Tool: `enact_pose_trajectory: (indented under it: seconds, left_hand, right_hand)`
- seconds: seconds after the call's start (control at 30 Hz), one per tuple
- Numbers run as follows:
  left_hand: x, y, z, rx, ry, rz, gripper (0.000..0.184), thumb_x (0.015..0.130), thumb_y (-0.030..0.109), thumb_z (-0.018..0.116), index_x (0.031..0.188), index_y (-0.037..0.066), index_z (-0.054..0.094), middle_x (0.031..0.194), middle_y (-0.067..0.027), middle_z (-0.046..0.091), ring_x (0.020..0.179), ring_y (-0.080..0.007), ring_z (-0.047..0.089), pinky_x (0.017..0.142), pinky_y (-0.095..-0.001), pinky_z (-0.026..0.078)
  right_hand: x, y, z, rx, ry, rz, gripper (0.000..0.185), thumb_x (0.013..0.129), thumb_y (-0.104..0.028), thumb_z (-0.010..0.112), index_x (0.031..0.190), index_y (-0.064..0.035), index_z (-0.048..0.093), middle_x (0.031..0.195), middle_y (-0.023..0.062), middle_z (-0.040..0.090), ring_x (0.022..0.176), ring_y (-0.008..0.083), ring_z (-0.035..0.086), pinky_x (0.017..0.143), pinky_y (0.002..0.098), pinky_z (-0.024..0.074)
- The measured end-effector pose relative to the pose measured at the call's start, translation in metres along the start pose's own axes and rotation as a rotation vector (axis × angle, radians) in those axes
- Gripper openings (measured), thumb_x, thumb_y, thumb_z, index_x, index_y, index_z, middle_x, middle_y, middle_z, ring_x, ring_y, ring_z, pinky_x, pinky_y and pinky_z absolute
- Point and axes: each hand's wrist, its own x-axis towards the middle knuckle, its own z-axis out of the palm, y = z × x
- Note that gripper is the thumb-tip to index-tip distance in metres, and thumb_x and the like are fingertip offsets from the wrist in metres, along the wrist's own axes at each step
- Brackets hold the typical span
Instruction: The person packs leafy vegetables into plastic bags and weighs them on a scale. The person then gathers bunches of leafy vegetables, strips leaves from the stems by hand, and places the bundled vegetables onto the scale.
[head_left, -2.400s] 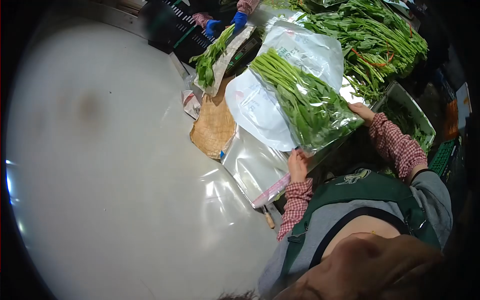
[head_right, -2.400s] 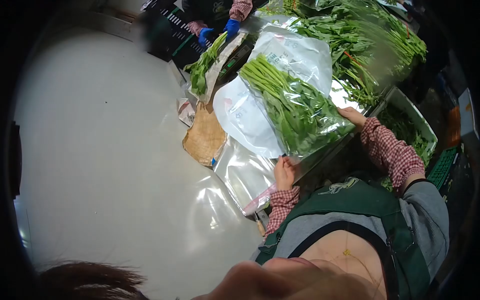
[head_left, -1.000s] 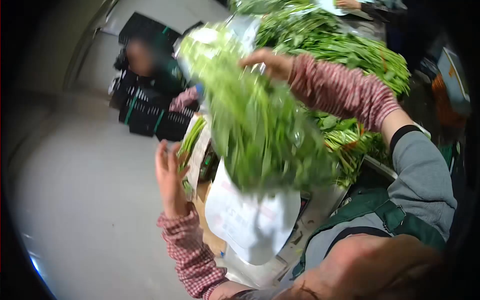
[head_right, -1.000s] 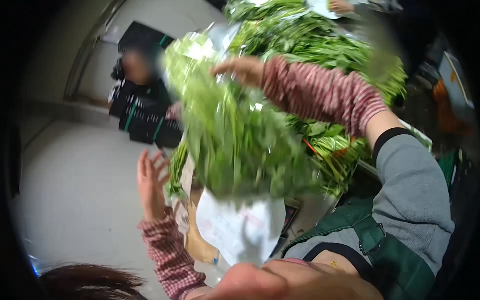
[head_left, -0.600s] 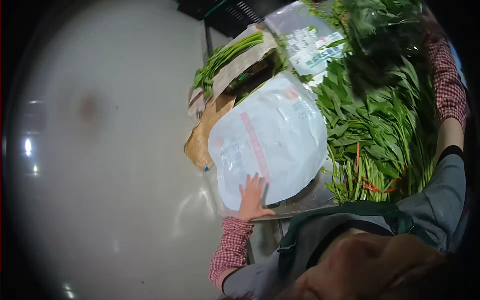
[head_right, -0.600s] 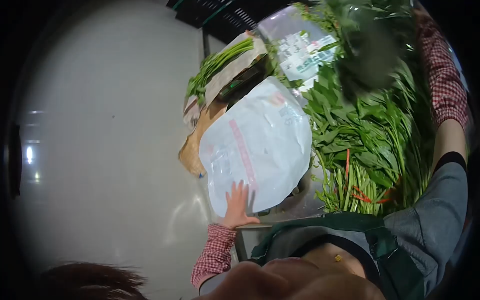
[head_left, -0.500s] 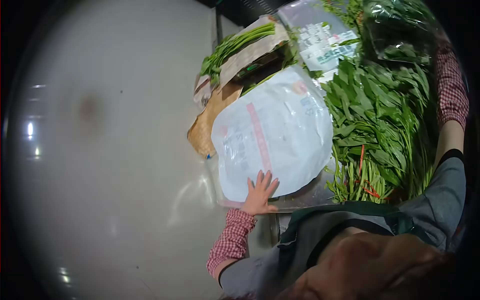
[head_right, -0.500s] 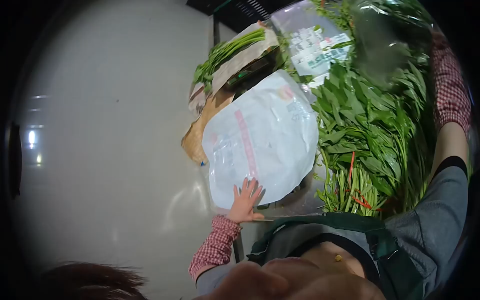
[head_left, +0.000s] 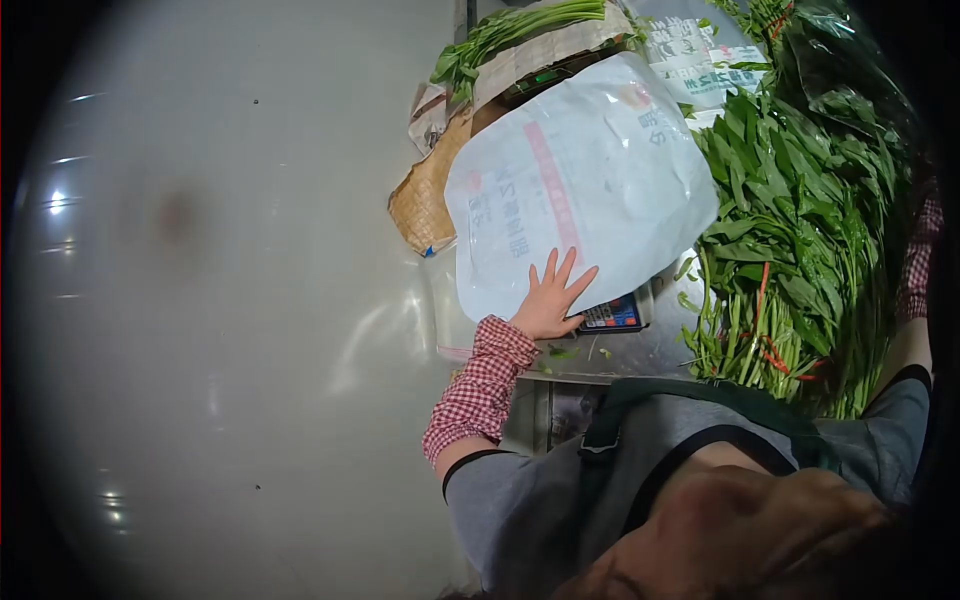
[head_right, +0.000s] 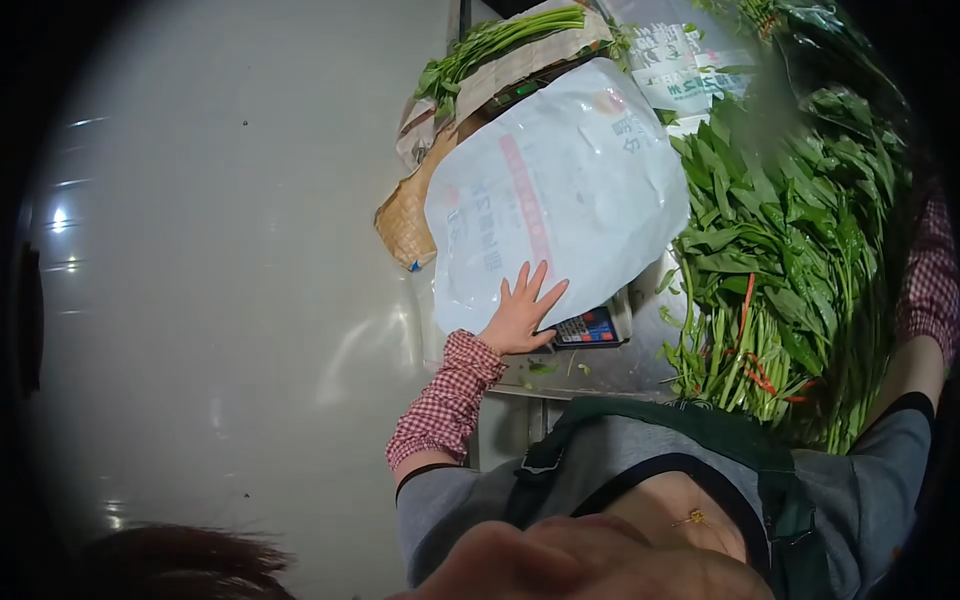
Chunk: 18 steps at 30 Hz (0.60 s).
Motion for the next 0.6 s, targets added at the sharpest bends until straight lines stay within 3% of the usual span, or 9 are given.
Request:
enact_pose_trajectory:
  seconds: [0.17, 0.23, 0.3, 0.37, 0.43, 0.47, 0.53, 0.57, 0.6]
  left_hand:
    - [-0.01, -0.011, -0.001, 0.007, 0.044, 0.06, 0.08, 0.066, 0.033, 0.065, 0.132, 0.014, 0.024, 0.136, -0.0237, 0.011, 0.123, -0.045, 0.011, 0.087, -0.0653, 0.019]
    - [-0.025, -0.023, 0.002, 0.002, 0.072, 0.108, 0.081, 0.065, 0.033, 0.065, 0.132, 0.013, 0.023, 0.136, -0.0242, 0.011, 0.124, -0.0443, 0.011, 0.087, -0.0656, 0.018]
    - [-0.048, -0.043, 0.008, -0.016, 0.357, -0.113, 0.081, 0.066, 0.031, 0.066, 0.131, 0.009, 0.023, 0.135, -0.0252, 0.013, 0.125, -0.0412, 0.011, 0.092, -0.0606, 0.016]
    - [-0.07, -0.083, 0.025, -0.206, 0.729, -0.291, 0.078, 0.068, 0.025, 0.064, 0.131, 0.006, 0.021, 0.135, -0.0214, 0.018, 0.126, -0.0364, 0.013, 0.095, -0.0559, 0.015]
    - [-0.092, -0.125, 0.043, -0.423, 0.956, -0.488, 0.073, 0.071, 0.02, 0.063, 0.128, 0.0, 0.023, 0.133, -0.0208, 0.022, 0.123, -0.0346, 0.021, 0.096, -0.0483, 0.021]
    - [-0.1, -0.133, 0.046, -0.439, 0.941, -0.46, 0.073, 0.071, 0.02, 0.063, 0.128, 0.0, 0.023, 0.133, -0.0208, 0.022, 0.123, -0.0346, 0.021, 0.096, -0.0483, 0.021]
    - [-0.116, -0.143, 0.038, -0.938, 1.073, -0.534, 0.063, 0.078, 0.024, 0.054, 0.127, -0.001, 0.024, 0.117, -0.0207, 0.038, 0.107, -0.0316, 0.039, 0.088, -0.0371, 0.035]
    - [-0.121, -0.136, 0.02, -0.954, 1.052, -0.494, 0.063, 0.078, 0.024, 0.054, 0.127, -0.001, 0.024, 0.117, -0.0207, 0.038, 0.107, -0.0316, 0.039, 0.088, -0.0371, 0.035]
    - [-0.13, -0.117, -0.007, -1.107, 0.988, -0.163, 0.06, 0.081, 0.028, 0.051, 0.126, 0.0, 0.025, 0.104, -0.0199, 0.044, 0.092, -0.0285, 0.046, 0.081, -0.0358, 0.038]
  right_hand:
    - [0.001, -0.11, -0.04, 0.047, -0.022, -0.319, 0.037, 0.086, -0.02, 0.048, 0.118, -0.0022, 0.044, 0.112, 0.0071, 0.05, 0.104, 0.0147, 0.047, 0.086, 0.026, 0.0394]
    - [-0.037, -0.145, -0.015, 0.082, -0.183, -0.427, 0.037, 0.087, -0.021, 0.047, 0.118, -0.0022, 0.043, 0.113, 0.0069, 0.049, 0.104, 0.0144, 0.046, 0.087, 0.0257, 0.0391]
    - [-0.132, -0.196, 0.056, -0.264, -0.262, -0.585, 0.039, 0.085, -0.022, 0.05, 0.118, -0.0033, 0.043, 0.114, 0.0066, 0.049, 0.105, 0.0141, 0.046, 0.089, 0.0263, 0.0375]
    - [-0.198, -0.191, 0.102, -0.178, -0.333, -0.405, 0.041, 0.085, -0.024, 0.05, 0.119, -0.0021, 0.042, 0.115, 0.0078, 0.048, 0.105, 0.0155, 0.046, 0.089, 0.0284, 0.0371]
    - [-0.243, -0.162, 0.138, -0.059, -0.408, -0.415, 0.042, 0.086, -0.026, 0.049, 0.118, -0.0013, 0.042, 0.112, 0.0087, 0.049, 0.104, 0.0168, 0.046, 0.087, 0.0274, 0.0372]
    - [-0.263, -0.161, 0.155, -0.186, -0.343, -0.251, 0.041, 0.086, -0.026, 0.049, 0.118, -0.0006, 0.042, 0.11, 0.008, 0.05, 0.103, 0.0163, 0.047, 0.087, 0.0271, 0.0376]
    - [-0.29, -0.152, 0.189, -0.308, -0.245, -0.071, 0.041, 0.086, -0.026, 0.048, 0.118, 0.0, 0.042, 0.109, 0.0074, 0.05, 0.102, 0.0157, 0.047, 0.086, 0.0268, 0.038]
    - [-0.299, -0.144, 0.199, -0.347, -0.159, -0.07, 0.041, 0.086, -0.026, 0.048, 0.117, 0.0007, 0.043, 0.107, 0.0073, 0.051, 0.1, 0.0151, 0.048, 0.086, 0.0265, 0.0385]
    - [-0.31, -0.139, 0.204, -0.392, -0.078, -0.067, 0.04, 0.087, -0.026, 0.047, 0.116, 0.0014, 0.043, 0.105, 0.0072, 0.052, 0.098, 0.0145, 0.049, 0.085, 0.0262, 0.0389]
